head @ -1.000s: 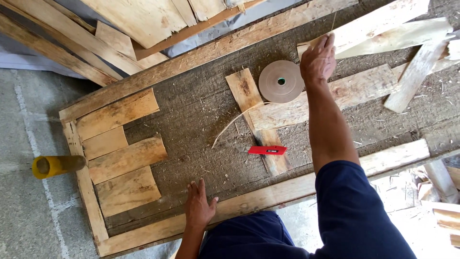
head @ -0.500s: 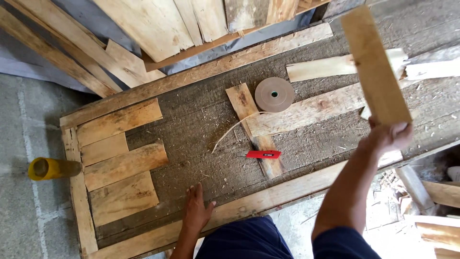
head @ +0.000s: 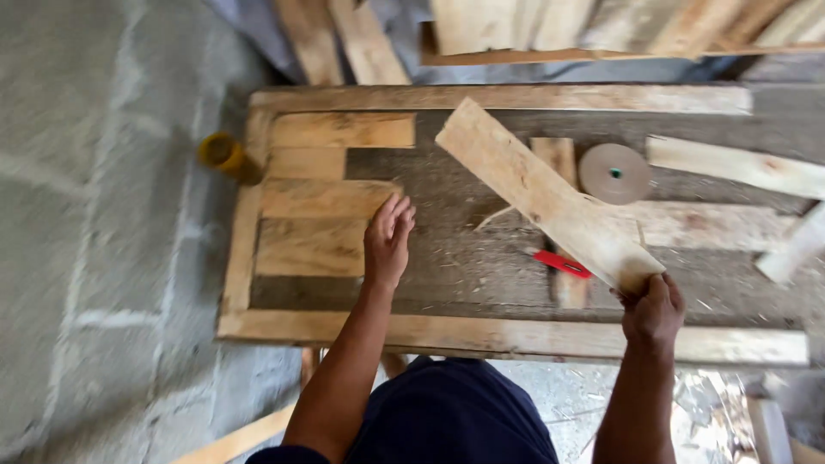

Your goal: Assembling a wooden panel by cutting and fitting wooden slats into a frame on a workbench.

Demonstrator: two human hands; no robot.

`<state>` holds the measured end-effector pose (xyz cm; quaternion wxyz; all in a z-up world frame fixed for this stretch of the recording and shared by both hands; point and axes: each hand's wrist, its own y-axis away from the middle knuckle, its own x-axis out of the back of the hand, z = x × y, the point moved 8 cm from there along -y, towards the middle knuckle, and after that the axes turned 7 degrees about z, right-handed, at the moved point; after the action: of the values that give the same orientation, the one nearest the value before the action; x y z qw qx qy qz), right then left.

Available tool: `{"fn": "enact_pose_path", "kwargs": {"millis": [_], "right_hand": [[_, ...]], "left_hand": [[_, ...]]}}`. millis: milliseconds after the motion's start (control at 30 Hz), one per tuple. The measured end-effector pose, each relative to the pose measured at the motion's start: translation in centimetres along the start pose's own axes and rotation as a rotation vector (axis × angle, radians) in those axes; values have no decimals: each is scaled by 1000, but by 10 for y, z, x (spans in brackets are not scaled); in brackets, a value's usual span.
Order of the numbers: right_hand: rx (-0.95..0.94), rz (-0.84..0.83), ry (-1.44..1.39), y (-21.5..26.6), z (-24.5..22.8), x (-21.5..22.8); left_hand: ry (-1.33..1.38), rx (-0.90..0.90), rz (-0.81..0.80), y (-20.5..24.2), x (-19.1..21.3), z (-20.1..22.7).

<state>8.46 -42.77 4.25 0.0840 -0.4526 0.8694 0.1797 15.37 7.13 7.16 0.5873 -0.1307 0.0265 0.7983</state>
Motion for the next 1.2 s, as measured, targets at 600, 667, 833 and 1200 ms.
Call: {"fn": "enact_pose_path", "kwargs": {"millis": [600, 667, 833, 1200], "right_hand": [[-3, -144, 544, 5, 139, -61], [84, -245, 572, 26, 147, -84], [111, -270, 880, 88, 163, -149], [21, -293, 1173, 144, 206, -218]], "left_hand": [[224, 303, 621, 113, 225, -51], [102, 270, 716, 128, 269, -73], [-644, 88, 763, 136, 359, -63], [-896, 16, 886, 118, 409, -23]]}}
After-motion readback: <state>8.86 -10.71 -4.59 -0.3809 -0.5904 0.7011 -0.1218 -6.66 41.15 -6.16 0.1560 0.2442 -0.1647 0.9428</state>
